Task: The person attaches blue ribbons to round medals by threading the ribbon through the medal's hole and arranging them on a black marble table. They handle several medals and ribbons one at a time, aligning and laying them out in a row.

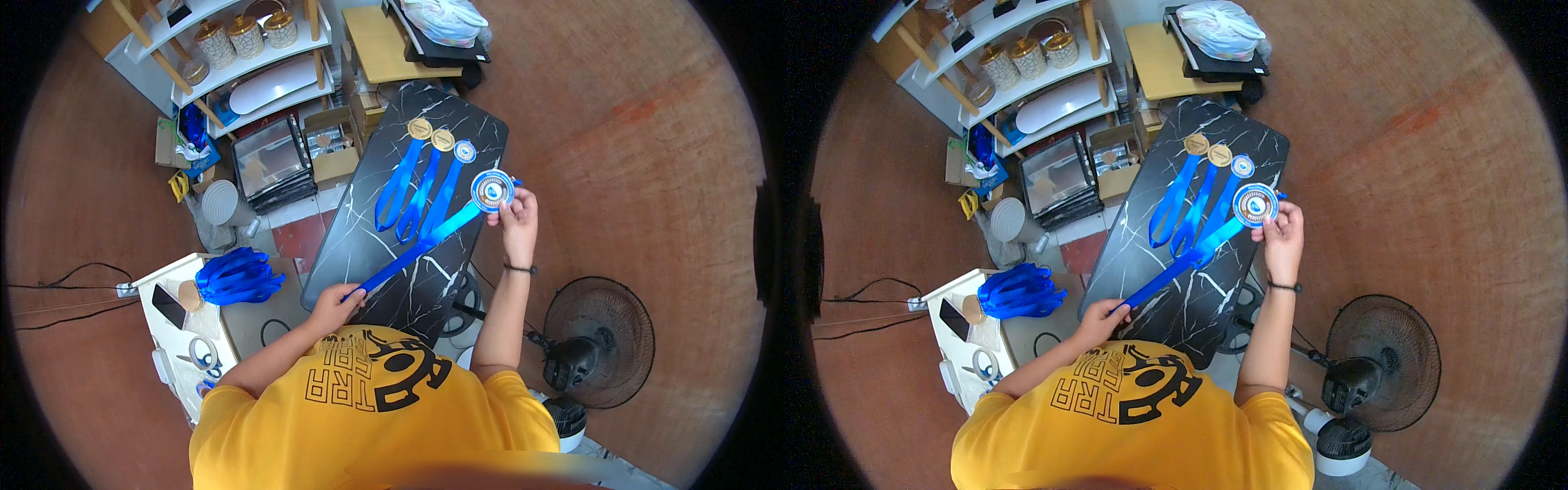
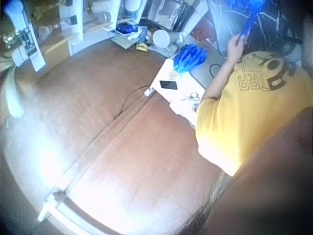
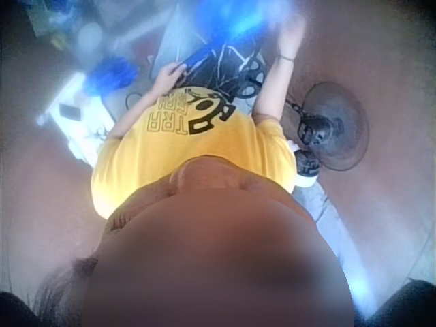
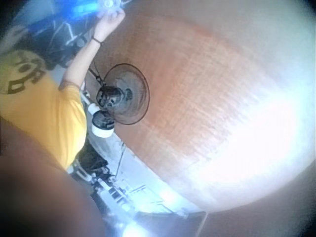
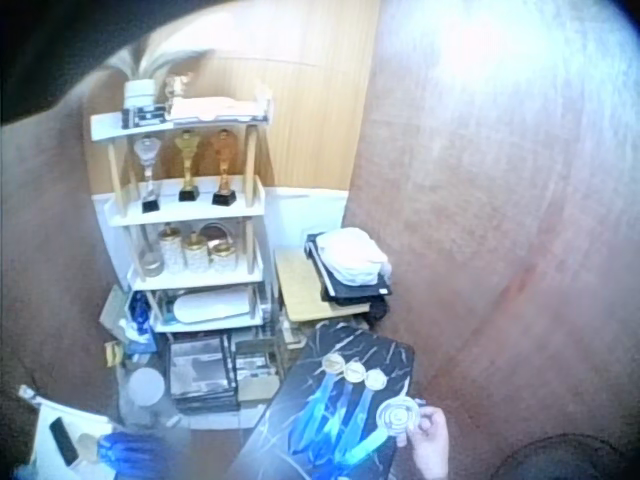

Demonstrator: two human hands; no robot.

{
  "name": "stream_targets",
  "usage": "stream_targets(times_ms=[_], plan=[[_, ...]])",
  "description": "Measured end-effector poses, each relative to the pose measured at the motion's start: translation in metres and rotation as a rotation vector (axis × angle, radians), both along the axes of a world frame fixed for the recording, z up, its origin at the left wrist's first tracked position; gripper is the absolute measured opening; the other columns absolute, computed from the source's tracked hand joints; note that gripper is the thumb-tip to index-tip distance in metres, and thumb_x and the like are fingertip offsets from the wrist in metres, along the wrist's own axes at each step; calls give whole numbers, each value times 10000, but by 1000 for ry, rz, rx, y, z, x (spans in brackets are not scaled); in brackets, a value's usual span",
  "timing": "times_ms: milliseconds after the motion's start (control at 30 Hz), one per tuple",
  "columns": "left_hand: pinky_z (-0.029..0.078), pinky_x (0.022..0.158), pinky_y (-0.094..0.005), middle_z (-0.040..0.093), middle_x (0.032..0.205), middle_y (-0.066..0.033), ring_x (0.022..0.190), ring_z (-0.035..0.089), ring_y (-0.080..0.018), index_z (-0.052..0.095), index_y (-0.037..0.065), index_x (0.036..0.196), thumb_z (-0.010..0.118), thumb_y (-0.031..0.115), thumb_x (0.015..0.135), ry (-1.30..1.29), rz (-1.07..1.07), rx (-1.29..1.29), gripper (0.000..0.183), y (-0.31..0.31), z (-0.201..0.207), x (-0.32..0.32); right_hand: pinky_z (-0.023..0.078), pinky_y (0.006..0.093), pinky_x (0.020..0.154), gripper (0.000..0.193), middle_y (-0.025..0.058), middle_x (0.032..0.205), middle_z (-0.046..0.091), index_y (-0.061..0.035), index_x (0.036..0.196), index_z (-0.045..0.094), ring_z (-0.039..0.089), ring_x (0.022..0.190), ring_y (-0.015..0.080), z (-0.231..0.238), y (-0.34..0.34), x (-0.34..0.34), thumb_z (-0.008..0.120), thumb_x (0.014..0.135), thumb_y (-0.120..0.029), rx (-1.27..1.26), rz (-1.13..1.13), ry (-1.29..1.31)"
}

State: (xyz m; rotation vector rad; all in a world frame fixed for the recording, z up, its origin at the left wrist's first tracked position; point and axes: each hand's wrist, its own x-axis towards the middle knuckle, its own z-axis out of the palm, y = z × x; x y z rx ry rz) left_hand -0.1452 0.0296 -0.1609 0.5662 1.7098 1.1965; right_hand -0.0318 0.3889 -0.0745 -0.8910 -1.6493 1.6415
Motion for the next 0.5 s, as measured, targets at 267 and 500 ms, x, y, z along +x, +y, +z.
stream_targets(times_ms=[267,500], plan=[[450,773,-248,680,873,-18,826,576,-76,733,7,1001,605,250,982,-128,117,-84,276,1,-28,3,593,293,564,326,93,900,638,-56,1202,482,636,706,154,-129,69,-93,567,903,42,-183,154,-336],[436,676,-213,660,833,36,729,534,-50,733,76,1083,595,278,986,-291,236,-94,263,30,-52,-9,608,323,503,277,107,818,659,-79,1145,556,673,609,206,-219,91,-176,625,895,18,-347,104,-482]])
